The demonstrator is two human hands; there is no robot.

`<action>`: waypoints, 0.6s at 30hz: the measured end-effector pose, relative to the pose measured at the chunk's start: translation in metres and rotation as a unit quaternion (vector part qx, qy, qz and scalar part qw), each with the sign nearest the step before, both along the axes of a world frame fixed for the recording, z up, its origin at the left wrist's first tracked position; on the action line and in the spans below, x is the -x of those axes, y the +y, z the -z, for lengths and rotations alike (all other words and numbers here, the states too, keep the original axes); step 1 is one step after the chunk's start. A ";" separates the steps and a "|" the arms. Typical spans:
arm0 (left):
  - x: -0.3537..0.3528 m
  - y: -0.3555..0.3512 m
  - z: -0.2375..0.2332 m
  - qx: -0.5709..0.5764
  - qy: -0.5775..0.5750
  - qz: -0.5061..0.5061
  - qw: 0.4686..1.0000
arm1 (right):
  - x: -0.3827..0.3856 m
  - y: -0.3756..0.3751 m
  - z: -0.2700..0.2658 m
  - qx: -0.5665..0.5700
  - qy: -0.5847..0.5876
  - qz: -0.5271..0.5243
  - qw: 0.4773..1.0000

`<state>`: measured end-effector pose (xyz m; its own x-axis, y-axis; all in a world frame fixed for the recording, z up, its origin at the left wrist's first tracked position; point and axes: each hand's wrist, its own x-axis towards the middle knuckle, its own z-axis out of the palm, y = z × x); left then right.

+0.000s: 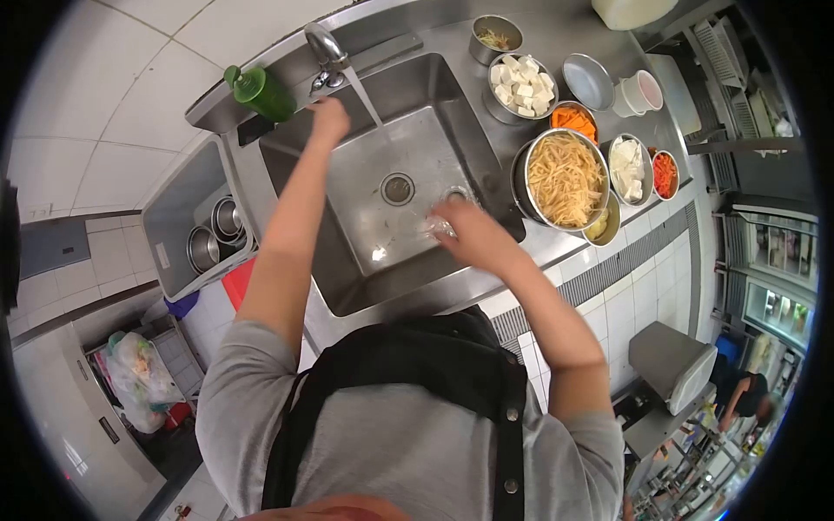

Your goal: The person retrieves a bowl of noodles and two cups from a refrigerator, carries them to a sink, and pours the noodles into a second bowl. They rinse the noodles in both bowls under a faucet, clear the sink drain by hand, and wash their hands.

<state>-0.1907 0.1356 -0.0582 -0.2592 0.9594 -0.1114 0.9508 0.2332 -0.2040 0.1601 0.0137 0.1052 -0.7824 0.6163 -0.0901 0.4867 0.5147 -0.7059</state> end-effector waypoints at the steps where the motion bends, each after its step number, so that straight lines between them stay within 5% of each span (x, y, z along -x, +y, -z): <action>1: -0.023 -0.007 -0.009 -0.007 -0.148 -0.076 0.986 | 0.027 0.018 0.013 -0.058 0.060 0.008 0.996; 2: -0.043 -0.014 -0.018 -0.013 -0.291 -0.150 0.945 | 0.061 0.038 -0.004 -0.010 0.075 0.027 0.997; 3: -0.049 -0.009 -0.002 -0.058 -0.344 -0.118 0.929 | 0.089 0.066 0.029 -0.042 0.113 0.070 0.990; 5: -0.051 -0.008 0.041 -0.119 -0.429 -0.068 0.893 | 0.144 0.113 0.032 0.127 0.154 0.129 0.971; 7: -0.049 -0.010 0.071 -0.149 -0.492 -0.033 0.857 | 0.180 0.147 0.059 0.395 0.197 0.195 0.876; 9: -0.042 -0.003 0.118 -0.111 -0.629 -0.114 0.761 | 0.191 0.160 0.056 0.284 0.048 0.181 0.940; 12: -0.050 -0.003 0.081 -0.091 -0.684 -0.144 0.709 | 0.190 0.178 0.108 0.051 -0.082 0.152 0.984; 15: -0.061 0.001 0.010 -0.114 -0.716 -0.121 0.678 | 0.177 0.183 0.173 0.226 0.103 0.292 0.924; 18: -0.058 -0.013 -0.023 -0.127 -0.788 -0.123 0.590 | 0.159 0.149 0.135 0.407 0.108 0.354 0.835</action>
